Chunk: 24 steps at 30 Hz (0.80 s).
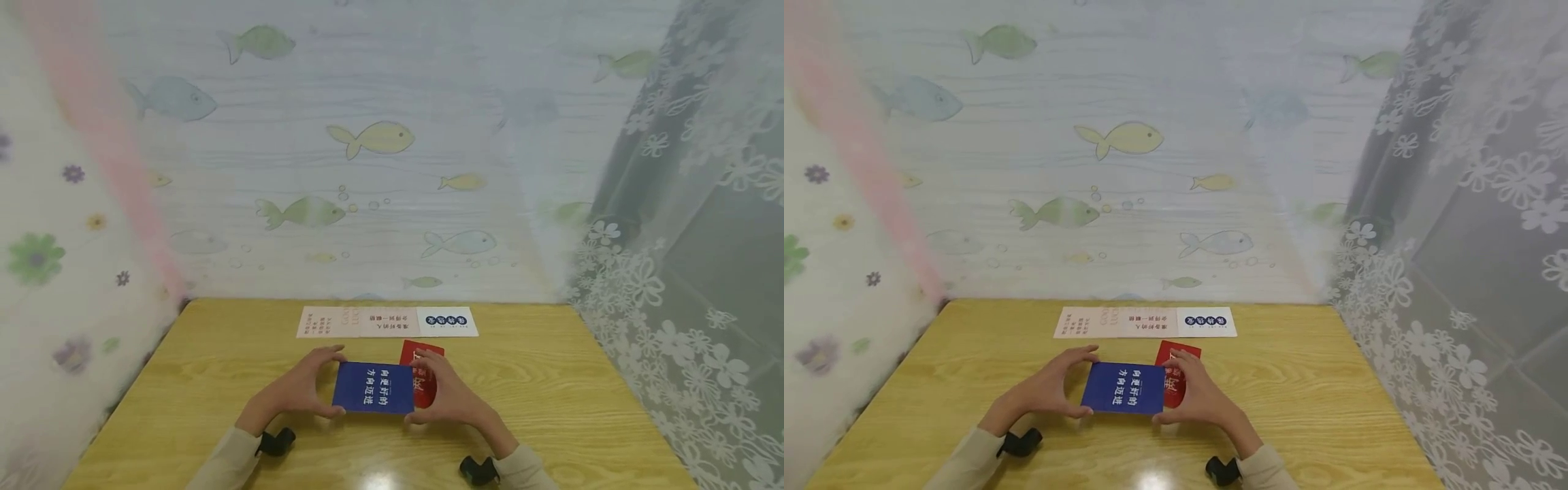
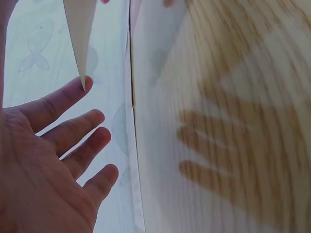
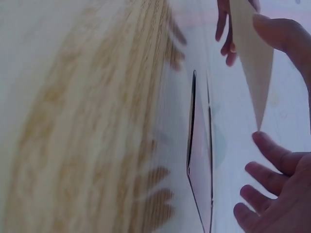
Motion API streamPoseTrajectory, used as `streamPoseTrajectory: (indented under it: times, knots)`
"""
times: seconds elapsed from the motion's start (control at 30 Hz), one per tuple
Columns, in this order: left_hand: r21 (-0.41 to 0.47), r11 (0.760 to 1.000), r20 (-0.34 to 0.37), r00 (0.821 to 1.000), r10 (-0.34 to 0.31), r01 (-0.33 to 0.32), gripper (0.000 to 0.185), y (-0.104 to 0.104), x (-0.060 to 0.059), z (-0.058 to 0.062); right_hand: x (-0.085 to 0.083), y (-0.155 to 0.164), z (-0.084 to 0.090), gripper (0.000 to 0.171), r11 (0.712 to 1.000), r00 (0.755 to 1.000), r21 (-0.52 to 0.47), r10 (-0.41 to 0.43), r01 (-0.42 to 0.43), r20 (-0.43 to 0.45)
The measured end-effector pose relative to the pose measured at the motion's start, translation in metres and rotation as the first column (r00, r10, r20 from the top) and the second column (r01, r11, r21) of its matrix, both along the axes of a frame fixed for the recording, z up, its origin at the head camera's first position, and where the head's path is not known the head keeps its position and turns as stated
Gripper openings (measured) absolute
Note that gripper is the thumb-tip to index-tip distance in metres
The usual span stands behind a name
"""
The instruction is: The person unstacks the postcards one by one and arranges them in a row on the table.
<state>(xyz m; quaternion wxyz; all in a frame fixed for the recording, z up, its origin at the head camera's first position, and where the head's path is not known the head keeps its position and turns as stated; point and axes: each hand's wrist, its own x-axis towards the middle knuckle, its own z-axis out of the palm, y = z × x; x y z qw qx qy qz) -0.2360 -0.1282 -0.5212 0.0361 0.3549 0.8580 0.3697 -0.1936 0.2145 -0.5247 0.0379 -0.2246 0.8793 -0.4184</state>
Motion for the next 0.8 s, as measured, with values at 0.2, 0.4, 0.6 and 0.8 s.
streamPoseTrajectory:
  times: [0.2, 0.4, 0.6, 0.8]
  knots:
    - [0.033, 0.999, 0.024, 1.0, 0.016, -0.017, 0.091, -0.002, 0.004, 0.002, -0.002, 0.0, 0.001, 0.095, 0.991, 1.0, -0.134, 0.014, -0.017, -0.024]
    - [0.041, 0.999, 0.023, 1.0, 0.011, -0.012, 0.09, -0.004, 0.008, 0.007, -0.006, -0.001, 0.001, 0.094, 0.975, 0.998, -0.217, 0.052, -0.056, -0.026]
    - [0.057, 0.998, 0.042, 0.999, 0.005, -0.007, 0.087, -0.007, 0.01, 0.014, -0.006, -0.002, 0.003, 0.092, 0.958, 0.996, -0.276, 0.082, -0.073, 0.019]
    - [0.052, 0.999, 0.044, 0.999, -0.004, 0.002, 0.092, -0.011, 0.014, 0.016, -0.004, -0.004, 0.007, 0.092, 0.942, 0.992, -0.327, 0.106, -0.08, 0.062]
